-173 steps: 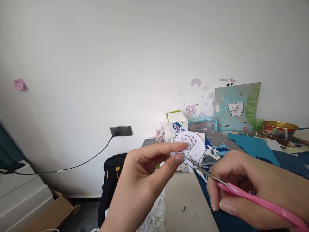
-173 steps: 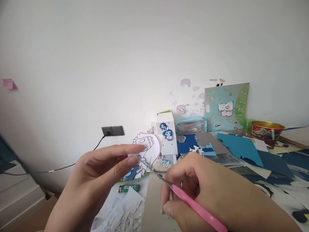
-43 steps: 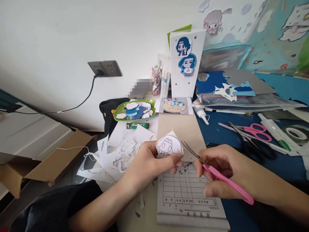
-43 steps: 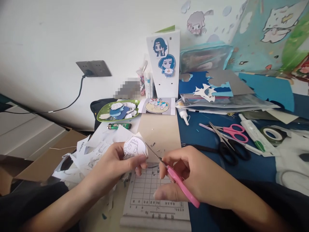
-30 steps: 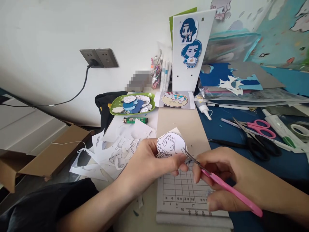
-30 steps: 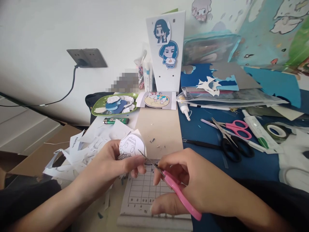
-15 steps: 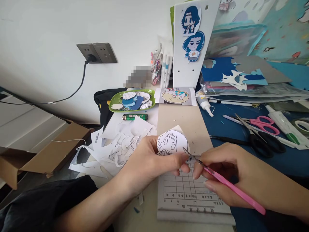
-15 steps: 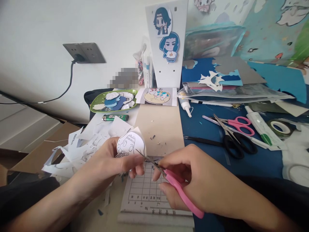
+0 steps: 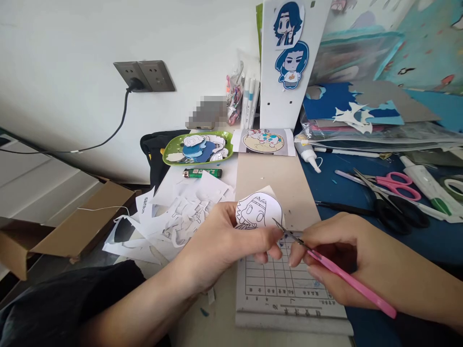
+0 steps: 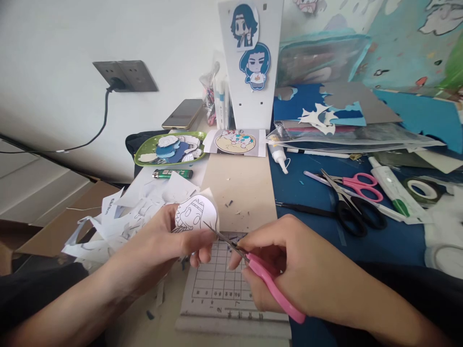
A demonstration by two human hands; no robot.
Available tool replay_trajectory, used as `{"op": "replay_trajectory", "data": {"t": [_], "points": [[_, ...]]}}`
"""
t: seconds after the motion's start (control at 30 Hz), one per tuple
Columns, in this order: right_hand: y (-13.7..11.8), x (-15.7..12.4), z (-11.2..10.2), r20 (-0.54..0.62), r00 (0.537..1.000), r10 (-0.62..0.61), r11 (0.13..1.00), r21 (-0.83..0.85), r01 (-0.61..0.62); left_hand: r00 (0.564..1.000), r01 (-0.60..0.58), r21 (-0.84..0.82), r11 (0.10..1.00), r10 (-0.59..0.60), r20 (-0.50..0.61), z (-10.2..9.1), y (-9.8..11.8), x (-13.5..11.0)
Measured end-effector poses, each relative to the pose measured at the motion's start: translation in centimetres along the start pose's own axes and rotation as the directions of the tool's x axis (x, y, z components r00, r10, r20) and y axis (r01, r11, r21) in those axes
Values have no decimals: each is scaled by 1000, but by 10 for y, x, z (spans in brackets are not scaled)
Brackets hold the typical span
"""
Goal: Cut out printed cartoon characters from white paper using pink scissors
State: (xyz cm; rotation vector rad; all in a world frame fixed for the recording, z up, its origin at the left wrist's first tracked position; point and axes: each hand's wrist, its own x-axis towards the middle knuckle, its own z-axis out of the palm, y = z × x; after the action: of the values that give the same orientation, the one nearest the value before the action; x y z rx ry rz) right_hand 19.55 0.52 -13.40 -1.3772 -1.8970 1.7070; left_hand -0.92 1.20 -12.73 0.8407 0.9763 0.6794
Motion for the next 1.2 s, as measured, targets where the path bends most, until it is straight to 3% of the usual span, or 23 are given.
{"op": "replay_trajectory", "data": {"t": [0.13, 0.4, 0.7, 1.0, 1.2], "points": [[1, 0, -1, 48, 998, 48, 999, -22, -47, 1000, -13, 16, 1000, 13, -24, 1, 1, 1], [23, 1, 3, 41, 998, -39, 997, -60, 41, 999, -43, -4, 999, 43, -9, -1, -3, 0], [0, -2, 1, 50, 999, -20, 1000, 2, 20, 999, -46, -16, 999, 46, 9, 0, -3, -1], [5, -5, -22, 241, 970, 27, 996, -94, -4, 999, -41, -26, 999, 41, -15, -5, -5, 1], [19, -5, -28, 259, 966, -9, 984, -168, 54, 999, -32, -29, 999, 31, -9, -6, -7, 1]]}}
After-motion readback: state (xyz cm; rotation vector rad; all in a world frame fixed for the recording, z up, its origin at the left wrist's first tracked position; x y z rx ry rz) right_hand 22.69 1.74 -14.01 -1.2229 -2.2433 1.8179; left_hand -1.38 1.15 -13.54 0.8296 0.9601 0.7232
